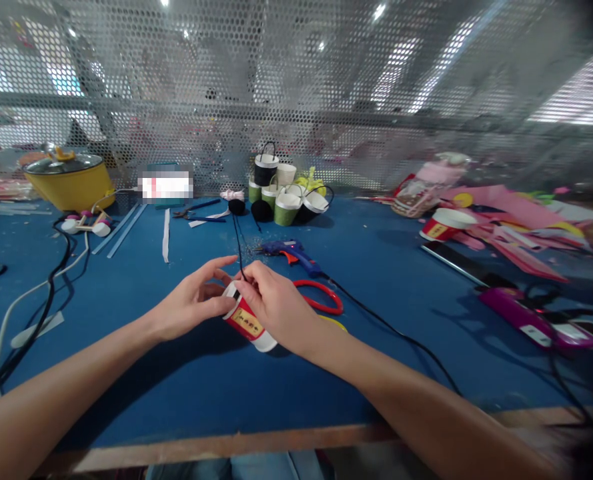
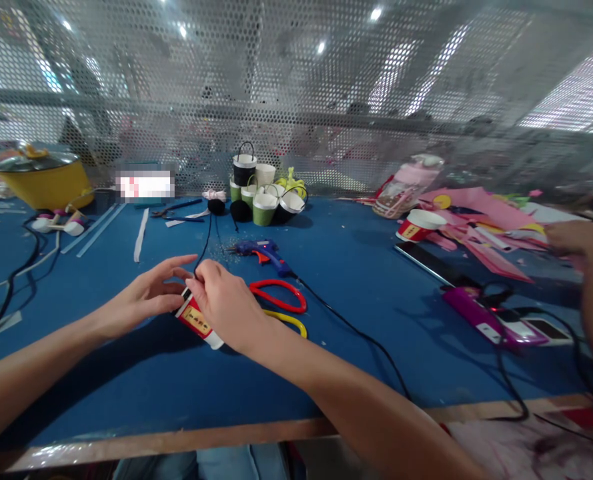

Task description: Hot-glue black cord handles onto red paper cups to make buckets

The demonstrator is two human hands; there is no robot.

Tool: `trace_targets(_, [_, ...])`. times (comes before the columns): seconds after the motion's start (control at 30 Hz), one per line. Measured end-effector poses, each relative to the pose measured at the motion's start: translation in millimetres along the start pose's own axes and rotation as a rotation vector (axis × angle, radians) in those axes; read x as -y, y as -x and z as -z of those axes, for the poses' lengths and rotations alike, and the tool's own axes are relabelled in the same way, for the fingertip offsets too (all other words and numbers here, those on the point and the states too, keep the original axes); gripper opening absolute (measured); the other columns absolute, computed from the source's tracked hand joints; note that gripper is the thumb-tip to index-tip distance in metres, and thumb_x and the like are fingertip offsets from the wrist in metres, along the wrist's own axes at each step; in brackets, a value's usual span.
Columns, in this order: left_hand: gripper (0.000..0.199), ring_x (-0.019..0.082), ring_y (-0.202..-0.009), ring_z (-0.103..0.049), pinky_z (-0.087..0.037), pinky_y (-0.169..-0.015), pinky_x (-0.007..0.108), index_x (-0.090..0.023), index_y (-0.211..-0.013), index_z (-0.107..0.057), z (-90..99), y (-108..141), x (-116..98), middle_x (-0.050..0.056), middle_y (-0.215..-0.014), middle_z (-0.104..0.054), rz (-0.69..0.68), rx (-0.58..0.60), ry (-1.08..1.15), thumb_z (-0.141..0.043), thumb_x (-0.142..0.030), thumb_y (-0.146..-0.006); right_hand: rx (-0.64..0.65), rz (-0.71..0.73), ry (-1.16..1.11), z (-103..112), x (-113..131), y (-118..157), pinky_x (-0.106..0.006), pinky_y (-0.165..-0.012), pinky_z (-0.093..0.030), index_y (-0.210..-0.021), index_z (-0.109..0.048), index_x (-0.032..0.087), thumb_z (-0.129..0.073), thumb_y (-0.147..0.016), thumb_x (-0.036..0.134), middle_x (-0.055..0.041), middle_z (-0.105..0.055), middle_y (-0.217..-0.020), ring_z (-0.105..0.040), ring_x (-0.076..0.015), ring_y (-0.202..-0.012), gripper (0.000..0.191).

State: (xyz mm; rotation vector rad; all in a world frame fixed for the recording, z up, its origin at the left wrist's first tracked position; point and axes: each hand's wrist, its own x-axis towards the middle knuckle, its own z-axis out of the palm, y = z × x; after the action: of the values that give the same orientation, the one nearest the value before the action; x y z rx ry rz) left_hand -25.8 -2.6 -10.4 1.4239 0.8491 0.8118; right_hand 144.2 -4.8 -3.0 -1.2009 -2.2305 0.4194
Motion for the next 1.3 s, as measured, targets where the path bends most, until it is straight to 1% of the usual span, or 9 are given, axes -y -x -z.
trace_targets(0.3, [0.053,0.017,-0.08,-0.055,-0.045,-0.068,0.03,-0.022,-0.119,-0.041,-1.4,0,1,0.003,-0.098,-0.048,-0.016,-0.035,-0.041,-0.061,-0.023,-0.069,0.013,-0.012,0.078,-1,7,-1,-0.026,-0.055,-0.037,-0.074,-0.037,0.02,-0.037,-0.088,0.022,-0.0028,-0.052,-0.073,-0.052,-0.0151,-0.062,0.014])
trace_targets(0.47, [0.045,0.019,-0.084,-0.055,-0.045,-0.072,0.033,-0.02,-0.115,-0.046,-1.5,0,-1,0.004,-0.097,-0.05,-0.014,-0.07,-0.069,-0.057,-0.031,-0.073,0.008,0.005,0.076,-1,6,-1,-0.027,-0.057,-0.038,-0.075,-0.038,0.02,-0.037,-0.088,0.022,-0.0036,-0.054,-0.074,-0.052,-0.0155,-0.064,0.013])
trace_targets(0.63, [0.046,0.018,-0.082,-0.056,-0.045,-0.072,0.033,-0.019,-0.114,-0.044,-1.4,0,0,0.003,-0.095,-0.05,-0.018,-0.05,-0.053,-0.058,-0.028,-0.072,0.025,-0.017,0.076,0,6,-1,-0.027,-0.057,-0.037,-0.075,-0.037,0.02,-0.037,-0.087,0.022,-0.0033,-0.053,-0.074,-0.052,-0.0157,-0.064,0.013])
trace_targets(0.83, [0.053,0.019,-0.088,-0.056,-0.046,-0.075,0.036,-0.022,-0.117,-0.042,1.4,0,3,0.006,-0.105,-0.049,-0.027,0.012,-0.019,-0.064,-0.027,-0.069,0.014,-0.028,0.046,0,4,-2,-0.026,-0.056,-0.035,-0.073,-0.038,0.02,-0.039,-0.088,0.024,-0.0016,-0.052,-0.072,-0.049,-0.0143,-0.062,0.015])
trace_targets(0.97, [0.054,0.019,-0.088,-0.055,-0.045,-0.076,0.035,-0.022,-0.117,-0.041,-1.4,1,3,0.006,-0.105,-0.049,-0.045,0.013,0.018,-0.065,-0.022,-0.068,0.0,-0.021,-0.055,7,5,-6,-0.024,-0.058,-0.038,-0.075,-0.042,0.019,-0.042,-0.086,0.024,-0.0012,-0.054,-0.074,-0.05,-0.0128,-0.064,0.012])
trace_targets(1.1, [0.057,0.016,-0.086,-0.055,-0.045,-0.076,0.033,-0.022,-0.113,-0.041,-7.0,1,5,0.004,-0.103,-0.048,-0.037,0.001,0.128,-0.069,-0.017,-0.063,-0.01,-0.023,-0.181,25,-4,-22,-0.024,-0.064,-0.043,-0.083,-0.049,0.018,-0.041,-0.088,0.026,-0.0026,-0.061,-0.079,-0.056,-0.0127,-0.071,0.012])
trace_targets(1.17, [0.056,0.015,-0.086,-0.055,-0.045,-0.075,0.032,-0.021,-0.109,-0.043,-9.4,0,6,0.004,-0.103,-0.049,0.014,0.006,0.198,-0.072,-0.017,-0.061,-0.031,-0.081,-0.096,37,-17,-33,-0.025,-0.065,-0.043,-0.084,-0.051,0.017,-0.04,-0.088,0.026,-0.0039,-0.063,-0.079,-0.058,-0.0138,-0.071,0.015])
trace_targets(1.27, [0.053,0.018,-0.088,-0.056,-0.044,-0.079,0.035,-0.018,-0.107,-0.048,-11.5,1,7,0.006,-0.102,-0.056,0.137,0.077,0.269,-0.074,-0.022,-0.061,0.017,-0.292,0.328,52,-47,-44,-0.028,-0.063,-0.041,-0.072,-0.055,0.017,-0.046,-0.083,0.023,-0.0067,-0.063,-0.075,-0.058,-0.0175,-0.07,0.015])
trace_targets(1.3, [0.052,0.018,-0.088,-0.056,-0.043,-0.081,0.036,-0.017,-0.106,-0.05,-11.8,2,6,0.007,-0.099,-0.059,0.175,0.111,0.287,-0.074,-0.024,-0.061,0.039,-0.333,0.375,55,-58,-46,-0.03,-0.062,-0.041,-0.065,-0.054,0.017,-0.051,-0.079,0.019,-0.0083,-0.062,-0.073,-0.058,-0.0193,-0.07,0.015])
